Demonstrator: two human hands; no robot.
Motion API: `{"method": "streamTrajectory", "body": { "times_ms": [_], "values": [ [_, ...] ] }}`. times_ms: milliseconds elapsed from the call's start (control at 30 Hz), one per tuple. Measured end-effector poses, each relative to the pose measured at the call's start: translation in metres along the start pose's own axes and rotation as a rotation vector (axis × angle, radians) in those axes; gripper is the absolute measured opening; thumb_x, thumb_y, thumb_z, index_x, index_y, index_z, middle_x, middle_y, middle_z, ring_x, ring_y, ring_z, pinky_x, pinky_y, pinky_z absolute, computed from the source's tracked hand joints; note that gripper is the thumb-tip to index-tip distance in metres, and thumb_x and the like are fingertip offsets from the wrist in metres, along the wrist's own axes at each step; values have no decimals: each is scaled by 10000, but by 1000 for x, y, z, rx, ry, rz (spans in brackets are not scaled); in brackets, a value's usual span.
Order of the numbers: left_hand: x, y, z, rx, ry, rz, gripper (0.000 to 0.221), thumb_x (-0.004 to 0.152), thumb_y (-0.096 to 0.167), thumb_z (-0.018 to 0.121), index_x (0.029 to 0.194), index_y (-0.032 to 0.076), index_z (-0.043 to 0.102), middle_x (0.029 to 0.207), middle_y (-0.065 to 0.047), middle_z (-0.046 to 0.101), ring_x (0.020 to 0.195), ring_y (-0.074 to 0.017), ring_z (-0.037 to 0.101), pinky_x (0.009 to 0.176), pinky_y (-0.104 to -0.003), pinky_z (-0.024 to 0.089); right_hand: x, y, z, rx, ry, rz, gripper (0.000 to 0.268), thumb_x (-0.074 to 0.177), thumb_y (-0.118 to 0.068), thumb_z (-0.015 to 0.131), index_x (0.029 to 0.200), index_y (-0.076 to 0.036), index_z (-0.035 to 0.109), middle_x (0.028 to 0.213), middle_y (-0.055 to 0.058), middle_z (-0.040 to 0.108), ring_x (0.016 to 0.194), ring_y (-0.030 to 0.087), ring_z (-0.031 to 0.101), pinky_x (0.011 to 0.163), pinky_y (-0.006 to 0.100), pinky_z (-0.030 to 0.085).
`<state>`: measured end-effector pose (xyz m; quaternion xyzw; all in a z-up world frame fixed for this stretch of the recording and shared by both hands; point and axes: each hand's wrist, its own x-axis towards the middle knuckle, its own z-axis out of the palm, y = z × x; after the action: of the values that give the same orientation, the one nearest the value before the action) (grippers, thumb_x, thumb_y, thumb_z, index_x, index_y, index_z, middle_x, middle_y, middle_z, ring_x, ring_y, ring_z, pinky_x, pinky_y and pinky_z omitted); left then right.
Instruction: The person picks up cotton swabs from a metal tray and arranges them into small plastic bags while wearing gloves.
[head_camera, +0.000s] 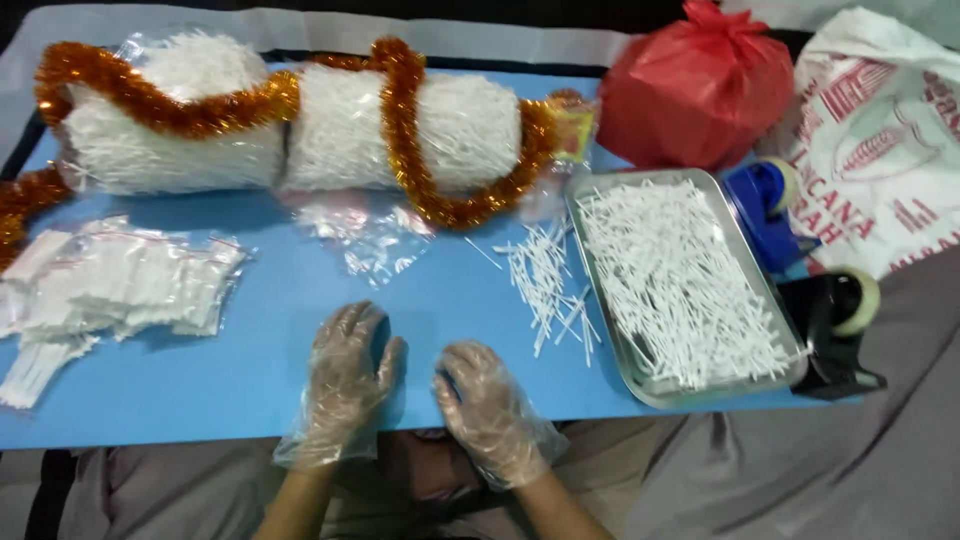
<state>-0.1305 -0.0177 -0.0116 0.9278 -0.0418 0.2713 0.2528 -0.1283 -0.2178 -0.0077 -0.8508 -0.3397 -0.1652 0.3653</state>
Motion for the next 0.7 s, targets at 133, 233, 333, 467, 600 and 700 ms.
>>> {"method": "streamTrajectory", "body": {
  "times_ms": [133, 233, 333, 467, 600, 700],
  "values": [
    [-3, -3, 3, 38, 13, 36, 388, 937, 279, 657, 1220, 16, 688, 1307, -202, 674, 1245, -390, 604, 1102, -518, 453, 0, -5, -2, -27, 49, -7, 224, 1018, -148, 540, 1043, 20, 686, 1078, 185, 695, 1037, 326, 658, 992, 439, 528],
    [-5, -5, 5, 30, 58, 88, 345, 928, 248, 661, 1194, 31, 686, 1293, -199, 682, 1227, -397, 621, 1093, -526, 463, -3, -9, -5, -34, 74, -2, 180, 999, -119, 588, 1049, 17, 695, 1097, 183, 699, 1062, 325, 664, 1035, 436, 521],
    [-7, -4, 5, 14, 48, 120, 332, 927, 219, 648, 1193, 23, 679, 1282, -208, 677, 1220, -406, 617, 1086, -534, 465, -4, -12, -10, -52, 80, 10, 179, 993, -118, 594, 1053, 19, 692, 1101, 187, 694, 1069, 332, 660, 1033, 438, 522],
    [-6, -4, 14, 24, -60, 148, 402, 957, 244, 614, 1287, 17, 648, 1344, -218, 648, 1293, -435, 570, 1172, -534, 397, 1, -10, -15, -71, 88, 39, 178, 983, -116, 605, 1059, 24, 686, 1108, 195, 685, 1083, 344, 652, 1028, 442, 524],
    [-1, 10, 24, 9, -186, 165, 462, 988, 302, 567, 1359, 29, 610, 1430, -207, 599, 1394, -424, 492, 1200, -544, 339, -5, -8, -12, -66, 72, 78, 180, 977, -115, 612, 1063, 26, 681, 1113, 199, 679, 1092, 353, 646, 1025, 444, 526],
    [7, 26, 31, 76, -362, 88, 470, 957, 344, 599, 1367, 121, 650, 1413, -154, 621, 1408, -353, 490, 1219, -481, 312, -8, -2, -12, -31, 61, 99, 219, 984, -117, 582, 1117, 32, 673, 1155, 207, 675, 1125, 359, 636, 1056, 454, 506]
  ]
}}
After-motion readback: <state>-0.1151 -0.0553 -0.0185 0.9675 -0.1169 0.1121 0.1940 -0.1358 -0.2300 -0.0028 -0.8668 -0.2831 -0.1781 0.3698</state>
